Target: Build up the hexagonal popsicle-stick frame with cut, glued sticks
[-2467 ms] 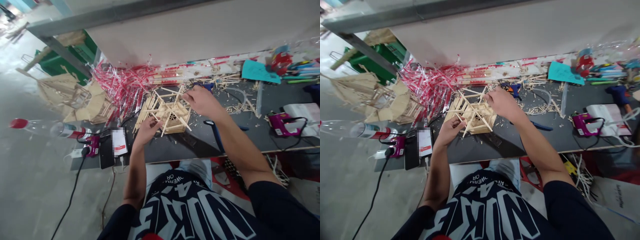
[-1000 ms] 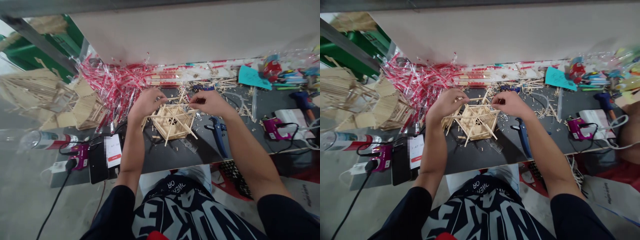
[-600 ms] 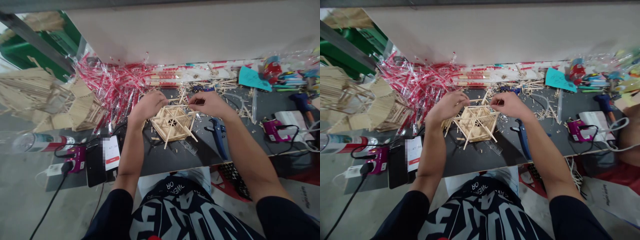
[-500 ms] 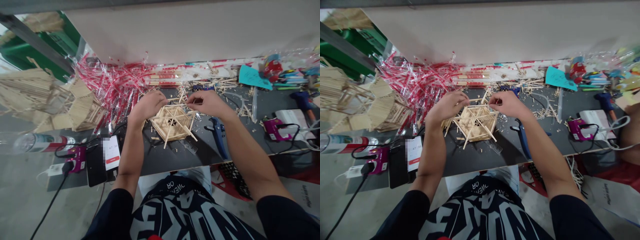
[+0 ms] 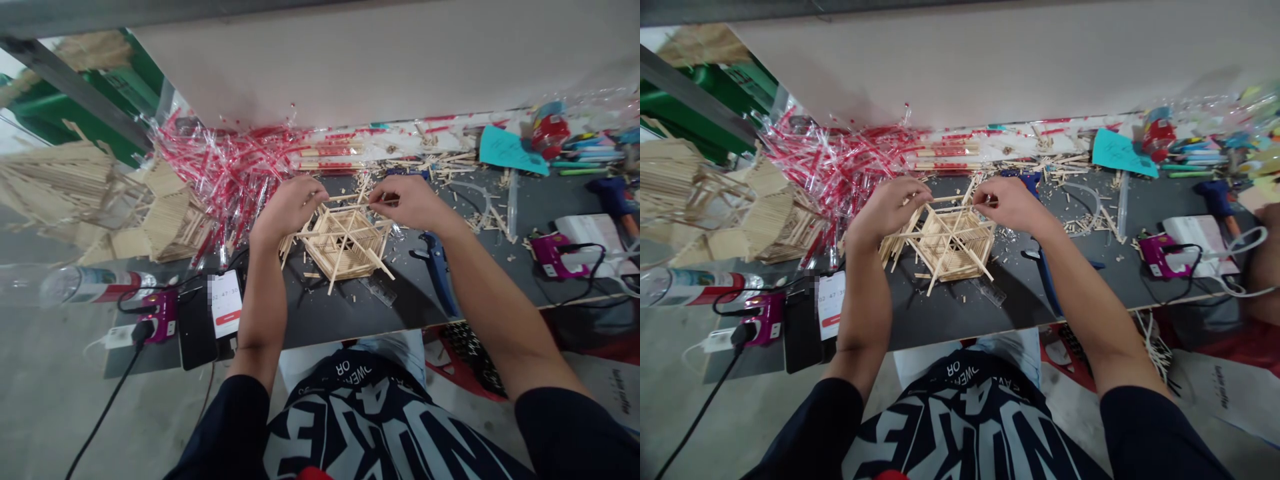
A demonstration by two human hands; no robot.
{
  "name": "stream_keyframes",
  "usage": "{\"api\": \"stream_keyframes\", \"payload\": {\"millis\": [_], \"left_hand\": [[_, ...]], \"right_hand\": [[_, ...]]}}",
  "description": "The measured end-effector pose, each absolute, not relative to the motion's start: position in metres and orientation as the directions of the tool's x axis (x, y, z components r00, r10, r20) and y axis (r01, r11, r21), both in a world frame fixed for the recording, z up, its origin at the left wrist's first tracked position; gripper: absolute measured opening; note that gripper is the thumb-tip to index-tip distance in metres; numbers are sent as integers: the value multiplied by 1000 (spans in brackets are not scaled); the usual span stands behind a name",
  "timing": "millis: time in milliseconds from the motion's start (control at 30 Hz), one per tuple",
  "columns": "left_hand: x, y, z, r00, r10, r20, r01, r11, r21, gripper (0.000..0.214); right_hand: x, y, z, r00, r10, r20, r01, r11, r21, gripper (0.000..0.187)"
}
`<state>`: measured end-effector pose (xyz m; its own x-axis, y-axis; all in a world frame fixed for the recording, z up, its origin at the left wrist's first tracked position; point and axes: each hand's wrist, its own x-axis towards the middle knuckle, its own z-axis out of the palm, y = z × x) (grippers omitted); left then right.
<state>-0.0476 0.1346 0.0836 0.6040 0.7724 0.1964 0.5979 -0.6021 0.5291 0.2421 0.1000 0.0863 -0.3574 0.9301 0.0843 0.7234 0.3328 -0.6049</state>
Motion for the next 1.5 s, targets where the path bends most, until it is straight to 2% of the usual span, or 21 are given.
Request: {"api": "stream_keyframes", "payload": {"millis": [200,367,700,967,1267,1500], "left_hand": [[-55,133,88,557,803,214,606,-569,556,33],[-53,136,85,585,782,216,586,-591,554,30],[-39,131,83,687,711,149,551,-644,530,39],[-35,134,78,682,724,103,587,-625,515,41],[-29,130,82,683,730,20,648,-619,444,38],[-22,129,81,619,785,22,720,-579,383,32]], "right_hand": [[242,101,86,-371,926,75,711,335,-619,14],[240,101,88,-380,922,73,716,343,-608,14],[239,101,85,-381,919,106,726,368,-581,15],[239,102,82,-389,914,111,715,376,-589,15],[238,104,83,-385,918,93,727,363,-583,16],[222,104,80,-295,953,72,782,284,-555,20]]}}
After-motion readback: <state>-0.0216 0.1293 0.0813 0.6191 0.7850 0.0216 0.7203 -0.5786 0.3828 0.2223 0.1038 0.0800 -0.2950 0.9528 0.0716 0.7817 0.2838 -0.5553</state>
